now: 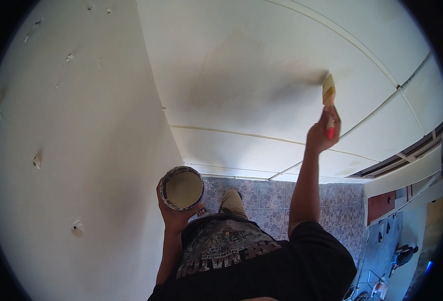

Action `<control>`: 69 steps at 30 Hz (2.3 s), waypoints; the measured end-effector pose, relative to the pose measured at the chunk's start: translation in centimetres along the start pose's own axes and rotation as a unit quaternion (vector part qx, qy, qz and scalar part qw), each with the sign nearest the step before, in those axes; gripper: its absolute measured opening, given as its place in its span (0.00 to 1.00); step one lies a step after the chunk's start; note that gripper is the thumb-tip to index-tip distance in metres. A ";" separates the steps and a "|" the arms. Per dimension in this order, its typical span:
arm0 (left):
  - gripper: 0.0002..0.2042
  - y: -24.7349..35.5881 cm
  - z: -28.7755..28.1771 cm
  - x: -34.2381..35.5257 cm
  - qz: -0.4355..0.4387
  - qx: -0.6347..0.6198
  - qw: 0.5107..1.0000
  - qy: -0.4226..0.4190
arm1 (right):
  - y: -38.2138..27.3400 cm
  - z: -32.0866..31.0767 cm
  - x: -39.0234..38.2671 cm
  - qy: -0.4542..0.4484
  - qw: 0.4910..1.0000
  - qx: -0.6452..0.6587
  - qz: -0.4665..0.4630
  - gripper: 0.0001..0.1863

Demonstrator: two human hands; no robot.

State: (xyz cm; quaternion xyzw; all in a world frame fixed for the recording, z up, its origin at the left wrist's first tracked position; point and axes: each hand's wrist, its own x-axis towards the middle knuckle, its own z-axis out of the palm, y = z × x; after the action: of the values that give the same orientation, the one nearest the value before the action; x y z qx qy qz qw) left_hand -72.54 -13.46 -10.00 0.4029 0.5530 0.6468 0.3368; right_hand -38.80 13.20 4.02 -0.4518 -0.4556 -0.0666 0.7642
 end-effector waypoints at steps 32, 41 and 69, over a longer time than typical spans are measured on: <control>0.57 1.2 0.8 -0.1 0.027 0.020 0.999 0.017 | 1.3 6.7 -13.3 -0.289 0.912 -0.128 -0.263 0.11; 0.58 1.5 1.2 -0.8 0.027 -0.014 0.999 0.010 | 2.2 7.5 -19.9 -0.570 0.806 -0.050 -0.152 0.05; 0.57 -0.3 1.0 -1.9 0.013 -0.027 0.999 0.022 | -1.7 10.8 -18.0 -0.553 0.805 -0.038 -0.214 0.03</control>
State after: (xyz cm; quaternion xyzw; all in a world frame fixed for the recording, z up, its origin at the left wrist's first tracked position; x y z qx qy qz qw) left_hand -70.84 -14.64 -10.47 0.3861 0.5372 0.6750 0.3268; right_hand -56.94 14.77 -6.66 -0.3315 -0.8831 0.0155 0.3317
